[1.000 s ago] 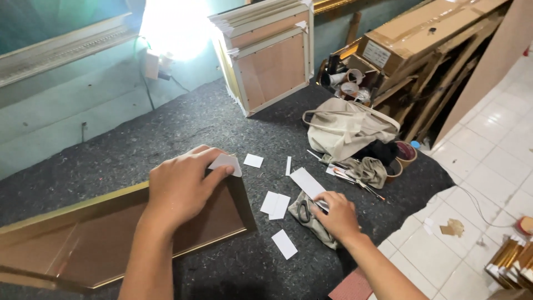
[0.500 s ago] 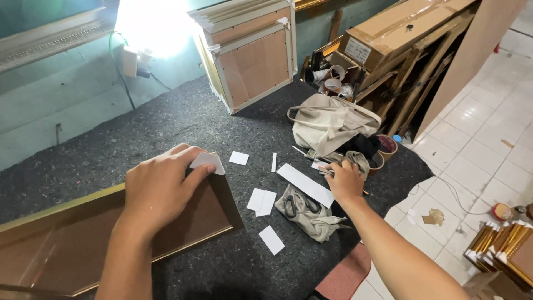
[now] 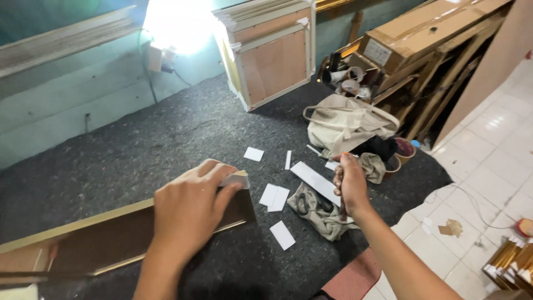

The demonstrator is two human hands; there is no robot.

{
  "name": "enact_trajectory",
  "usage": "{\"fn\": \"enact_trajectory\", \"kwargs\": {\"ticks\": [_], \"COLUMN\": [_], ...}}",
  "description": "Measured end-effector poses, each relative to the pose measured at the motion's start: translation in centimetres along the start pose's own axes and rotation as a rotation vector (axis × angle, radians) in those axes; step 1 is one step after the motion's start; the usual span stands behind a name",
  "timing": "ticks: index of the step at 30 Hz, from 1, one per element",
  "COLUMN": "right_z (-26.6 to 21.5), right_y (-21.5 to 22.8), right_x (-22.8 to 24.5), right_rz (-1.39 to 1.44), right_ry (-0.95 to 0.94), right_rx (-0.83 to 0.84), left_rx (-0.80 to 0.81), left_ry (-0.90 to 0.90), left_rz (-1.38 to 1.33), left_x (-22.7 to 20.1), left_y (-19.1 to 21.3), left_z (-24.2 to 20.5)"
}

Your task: Applying protective white strips to the corners of picture frames using scissors and a utility knife.

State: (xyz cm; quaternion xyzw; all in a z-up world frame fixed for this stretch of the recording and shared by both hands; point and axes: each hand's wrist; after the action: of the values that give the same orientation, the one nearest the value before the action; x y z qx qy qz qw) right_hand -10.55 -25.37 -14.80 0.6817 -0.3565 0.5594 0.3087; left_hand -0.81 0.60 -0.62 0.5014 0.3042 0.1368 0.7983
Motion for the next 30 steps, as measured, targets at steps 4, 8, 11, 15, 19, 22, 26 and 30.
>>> {"fn": "enact_trajectory", "kwargs": {"ticks": [4, 8, 11, 15, 19, 22, 26, 30], "right_z": [-2.8, -5.6, -8.7, -11.3, -13.9, -14.7, -15.6, -16.2], "right_y": [-1.4, -3.2, -3.7, -3.5, -2.7, -2.1, -1.5, -0.9], "right_x": [2.9, 5.0, 7.0, 8.0, 8.8, 8.2, 7.5, 6.7], "right_rz": [0.036, -0.003, -0.232, -0.637, -1.085, -1.122, -1.232, -1.192], "right_ry": [-0.216, -0.284, -0.206, 0.086, 0.433, 0.687, 0.981, 1.171], "right_rx": [0.259, 0.403, 0.500, 0.702, 0.741, 0.829, 0.787, 0.705], "left_rx": [-0.007, 0.003, -0.039, -0.197, -0.252, -0.292, -0.359, -0.358], "left_ry": [-0.012, -0.060, -0.106, -0.261, -0.242, -0.257, -0.271, -0.280], "left_rz": [0.005, 0.074, 0.035, -0.012, 0.088, 0.116, 0.147, 0.112], "left_x": [-1.0, -1.7, -2.5, -3.4, -3.7, -4.2, -4.8, -4.9], "left_y": [-0.1, -0.7, -0.9, -1.6, -3.0, -3.2, -3.7, -4.5], "left_z": [-1.6, -3.6, -5.4, -7.7, -9.6, -10.4, -11.4, -12.7]}}
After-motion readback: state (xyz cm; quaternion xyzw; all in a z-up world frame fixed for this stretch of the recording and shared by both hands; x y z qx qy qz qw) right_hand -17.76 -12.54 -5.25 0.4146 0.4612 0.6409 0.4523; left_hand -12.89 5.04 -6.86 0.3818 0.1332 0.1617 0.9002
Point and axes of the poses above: each hand's wrist, its own z-axis towards the middle knuckle, its own y-axis out of the back of the hand, x = y × z, and after that the axes turned 11 degrees about -z, right-handed
